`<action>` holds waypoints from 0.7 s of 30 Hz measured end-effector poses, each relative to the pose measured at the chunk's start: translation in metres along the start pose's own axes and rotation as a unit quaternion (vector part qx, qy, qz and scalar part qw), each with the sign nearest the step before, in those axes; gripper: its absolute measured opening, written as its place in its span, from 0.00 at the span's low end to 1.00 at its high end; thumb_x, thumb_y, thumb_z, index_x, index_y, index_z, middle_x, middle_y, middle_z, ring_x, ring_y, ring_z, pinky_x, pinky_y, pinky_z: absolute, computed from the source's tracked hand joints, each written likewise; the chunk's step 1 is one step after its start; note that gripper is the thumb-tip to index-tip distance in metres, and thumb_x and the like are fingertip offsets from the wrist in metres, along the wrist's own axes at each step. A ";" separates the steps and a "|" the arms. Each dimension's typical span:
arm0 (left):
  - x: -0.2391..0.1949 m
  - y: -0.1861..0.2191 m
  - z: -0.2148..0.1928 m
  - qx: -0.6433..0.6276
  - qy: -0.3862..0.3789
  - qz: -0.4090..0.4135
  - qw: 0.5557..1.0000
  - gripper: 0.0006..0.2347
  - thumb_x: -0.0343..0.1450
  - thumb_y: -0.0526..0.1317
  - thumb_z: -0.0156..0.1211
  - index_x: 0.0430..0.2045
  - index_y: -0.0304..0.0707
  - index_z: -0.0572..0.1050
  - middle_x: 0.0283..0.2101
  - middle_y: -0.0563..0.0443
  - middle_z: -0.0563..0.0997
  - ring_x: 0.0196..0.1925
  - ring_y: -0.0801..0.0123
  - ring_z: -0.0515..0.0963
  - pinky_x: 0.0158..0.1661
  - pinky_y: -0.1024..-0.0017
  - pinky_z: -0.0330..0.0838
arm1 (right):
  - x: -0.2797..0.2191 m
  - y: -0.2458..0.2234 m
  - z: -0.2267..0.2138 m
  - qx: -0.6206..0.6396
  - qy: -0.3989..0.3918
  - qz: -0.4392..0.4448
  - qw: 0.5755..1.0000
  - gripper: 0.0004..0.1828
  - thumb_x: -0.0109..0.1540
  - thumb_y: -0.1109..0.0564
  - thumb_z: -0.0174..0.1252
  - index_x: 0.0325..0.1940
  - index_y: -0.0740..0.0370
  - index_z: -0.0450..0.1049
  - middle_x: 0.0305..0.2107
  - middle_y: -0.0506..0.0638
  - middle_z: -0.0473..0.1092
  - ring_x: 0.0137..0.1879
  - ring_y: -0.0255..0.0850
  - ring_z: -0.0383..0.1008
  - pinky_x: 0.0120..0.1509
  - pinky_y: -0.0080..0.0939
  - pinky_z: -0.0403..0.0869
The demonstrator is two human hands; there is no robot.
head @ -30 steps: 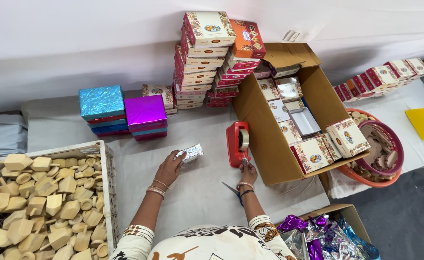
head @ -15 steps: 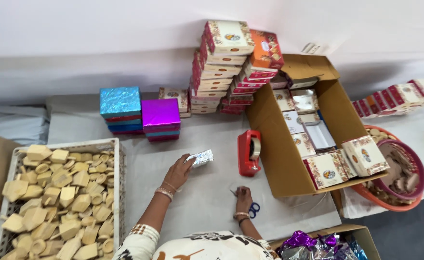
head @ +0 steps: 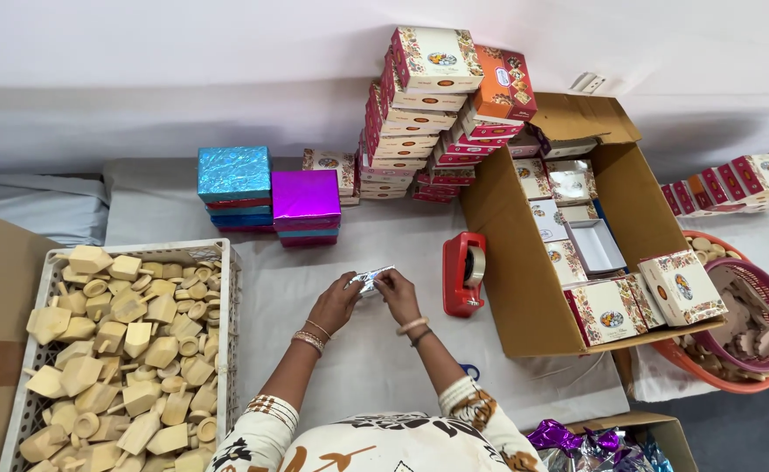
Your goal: The person wraps a small item in silver foil and secures it with tape. They then open a small box, place wooden items inside, and close it. Finally, they handle and fold various colored metallic foils.
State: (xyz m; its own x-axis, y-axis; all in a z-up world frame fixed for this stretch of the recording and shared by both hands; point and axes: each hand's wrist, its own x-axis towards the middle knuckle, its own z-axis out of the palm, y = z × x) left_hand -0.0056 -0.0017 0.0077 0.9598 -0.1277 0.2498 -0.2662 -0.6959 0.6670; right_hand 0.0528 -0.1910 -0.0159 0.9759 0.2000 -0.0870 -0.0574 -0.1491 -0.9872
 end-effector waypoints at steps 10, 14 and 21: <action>0.001 0.000 0.000 0.000 -0.022 -0.016 1.000 0.12 0.70 0.34 0.60 0.48 0.37 0.72 0.60 0.47 0.73 0.56 0.54 0.78 0.50 0.60 0.78 | 0.012 -0.025 0.020 -0.208 -0.009 -0.008 0.978 0.05 0.62 0.60 0.62 0.39 0.64 0.76 0.28 0.52 0.78 0.33 0.38 0.79 0.40 0.39 0.76; 0.002 -0.004 0.004 0.002 -0.016 -0.010 1.000 0.12 0.71 0.35 0.60 0.47 0.37 0.72 0.61 0.45 0.73 0.57 0.52 0.77 0.49 0.60 0.78 | 0.005 -0.040 0.025 -0.237 0.007 -0.032 0.971 0.06 0.61 0.59 0.63 0.39 0.63 0.75 0.29 0.53 0.78 0.35 0.42 0.80 0.41 0.40 0.77; -0.001 -0.005 0.006 0.009 -0.019 -0.003 1.000 0.14 0.71 0.37 0.61 0.50 0.36 0.70 0.60 0.43 0.73 0.57 0.51 0.77 0.49 0.59 0.77 | 0.000 -0.081 0.020 -0.373 0.013 -0.015 0.928 0.23 0.57 0.52 0.69 0.50 0.53 0.64 0.39 0.51 0.74 0.39 0.49 0.78 0.40 0.52 0.73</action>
State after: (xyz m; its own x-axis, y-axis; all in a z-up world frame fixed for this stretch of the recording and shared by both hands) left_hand -0.0048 -0.0022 0.0003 0.9640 -0.1506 0.2190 -0.2597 -0.7088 0.6559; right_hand 0.0530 -0.1593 0.0614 0.9802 0.1925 -0.0470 0.1222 -0.7739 -0.6214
